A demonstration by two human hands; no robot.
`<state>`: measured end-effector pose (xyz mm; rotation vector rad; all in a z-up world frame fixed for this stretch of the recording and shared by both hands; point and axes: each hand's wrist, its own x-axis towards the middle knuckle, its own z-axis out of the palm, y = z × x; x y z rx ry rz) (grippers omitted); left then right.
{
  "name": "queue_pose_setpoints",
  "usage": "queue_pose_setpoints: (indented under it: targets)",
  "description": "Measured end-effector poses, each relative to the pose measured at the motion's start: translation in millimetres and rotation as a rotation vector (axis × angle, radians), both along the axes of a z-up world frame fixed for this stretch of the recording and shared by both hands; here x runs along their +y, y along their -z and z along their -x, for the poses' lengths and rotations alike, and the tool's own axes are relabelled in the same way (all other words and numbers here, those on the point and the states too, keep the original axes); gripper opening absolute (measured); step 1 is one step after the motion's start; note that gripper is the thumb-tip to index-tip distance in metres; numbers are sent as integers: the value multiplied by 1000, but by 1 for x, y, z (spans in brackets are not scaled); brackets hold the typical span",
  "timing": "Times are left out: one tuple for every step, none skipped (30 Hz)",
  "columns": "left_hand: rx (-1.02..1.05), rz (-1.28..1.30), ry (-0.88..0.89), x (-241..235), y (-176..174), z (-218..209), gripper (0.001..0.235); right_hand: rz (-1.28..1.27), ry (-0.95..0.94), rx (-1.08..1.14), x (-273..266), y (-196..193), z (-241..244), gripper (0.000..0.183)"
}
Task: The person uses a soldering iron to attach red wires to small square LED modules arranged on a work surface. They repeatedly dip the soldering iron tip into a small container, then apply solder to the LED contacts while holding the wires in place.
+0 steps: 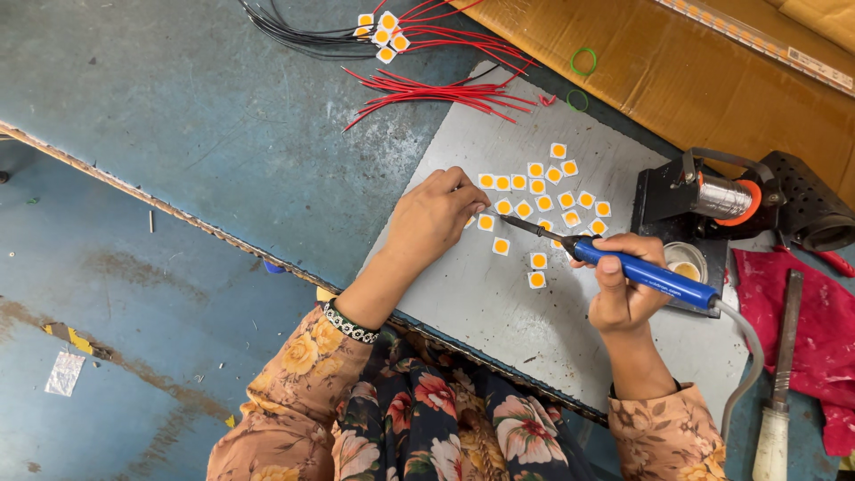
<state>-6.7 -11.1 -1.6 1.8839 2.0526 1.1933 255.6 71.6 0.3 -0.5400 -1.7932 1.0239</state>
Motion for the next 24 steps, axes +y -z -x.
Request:
queue_pose_setpoints:
  targets:
    - [1,-1,3,0,0,0,4,15,-2,11,0,0,0,34]
    - [2,-2,6,0,1,0,4,29,-3,21,0,0,0,34]
    - [4,-2,8,0,1,0,5,26,-2,18,0,1,0,34]
    - [8,-2,6,0,2,-1,5,23,-1,15,1,1,0,34]
    - [12,-2,4,1,2,-1,5,20,0,12,1,1,0,34]
    - [16,-2,2,1,3,-2,5,17,-3,14,1,1,0,34]
    - [16,-6,5,2,3,-3,5,14,-6,16,1,2,0,34]
    - [17,-11,7,2,3,-4,5,11,-8,18,1,2,0,34]
    - [17,-16,9,2,3,-5,5,3,-1,14,1,2,0,35]
    - [-1,-13,11,1,3,-4,5,-5,7,10,1,2,0,36]
    - [-18,-11,15,1,2,-4,5,-13,16,7,1,2,0,36]
    - [-36,-9,18,0,2,-3,6,-18,47,18,1,1,-1,38]
    - [-77,-5,15,0,1,-2,7,-23,79,29,2,0,-2,40]
    - [-117,-1,12,0,0,0,9,-28,110,40,3,-1,-4,41]
    - [-157,4,7,-1,0,2,11,-21,113,55,5,-2,-5,42]
    - [-166,1,17,-1,0,2,12,-14,116,70,7,-4,-5,42]
    - [-174,-2,26,0,0,3,14,-7,119,85,8,-5,-6,43]
    - [-183,-5,35,0,-1,3,15,-29,127,52,9,-7,-6,43]
    - [-194,-14,43,0,-2,4,15,-52,137,23,9,-8,-6,44]
    - [-206,-22,52,1,-3,4,15,-75,147,-7,10,-9,-5,44]
    - [-215,-34,67,3,-6,5,15,-73,156,-16,11,-10,-5,44]
    - [-216,-26,68,6,-9,6,15,-71,164,-25,12,-11,-5,44]
    - [-220,-17,72,10,-12,6,16,-67,176,-38,13,-12,-6,43]
    - [-224,-8,77,15,-14,5,17,-55,165,-6,14,-12,-7,42]
